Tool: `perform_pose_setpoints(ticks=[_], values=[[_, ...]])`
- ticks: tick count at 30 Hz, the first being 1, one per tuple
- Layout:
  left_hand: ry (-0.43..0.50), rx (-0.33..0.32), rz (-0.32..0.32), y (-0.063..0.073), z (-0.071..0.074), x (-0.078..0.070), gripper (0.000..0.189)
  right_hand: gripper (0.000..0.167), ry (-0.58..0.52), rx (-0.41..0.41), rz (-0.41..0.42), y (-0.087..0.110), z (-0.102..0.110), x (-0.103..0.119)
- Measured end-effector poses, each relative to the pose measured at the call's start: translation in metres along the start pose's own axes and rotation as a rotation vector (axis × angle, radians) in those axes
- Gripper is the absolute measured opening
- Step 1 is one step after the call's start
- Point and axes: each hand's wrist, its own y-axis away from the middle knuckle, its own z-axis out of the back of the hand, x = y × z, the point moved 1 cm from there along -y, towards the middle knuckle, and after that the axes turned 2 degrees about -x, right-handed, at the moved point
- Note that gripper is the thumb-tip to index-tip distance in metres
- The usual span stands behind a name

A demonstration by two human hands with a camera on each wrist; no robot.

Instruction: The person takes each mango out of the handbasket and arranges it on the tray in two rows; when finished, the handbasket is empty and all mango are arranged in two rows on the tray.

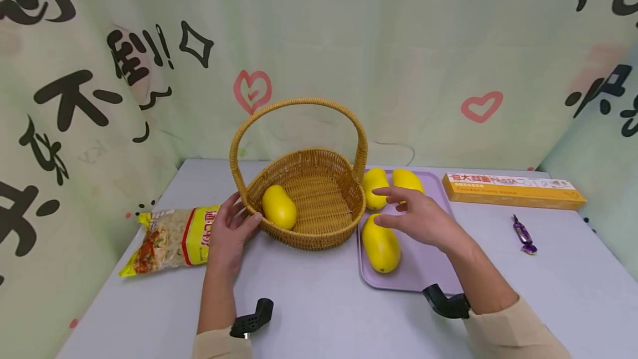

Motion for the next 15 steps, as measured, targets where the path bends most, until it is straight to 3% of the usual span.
perform_pose_setpoints(ticks=[3,8,15], values=[[-0.016,-0.002,-0.002,0.001,0.001,0.0,0.077,0.062,-0.012,-0.002,0.013,-0.002,0.002,0.004],[-0.025,-0.005,0.004,0.002,0.001,-0.001,0.077,0.057,-0.053,0.016,0.109,-0.01,0.008,0.01],[-0.007,-0.001,-0.004,0.003,-0.002,-0.001,0.076,0.056,-0.106,0.13,0.163,-0.022,0.013,0.021]])
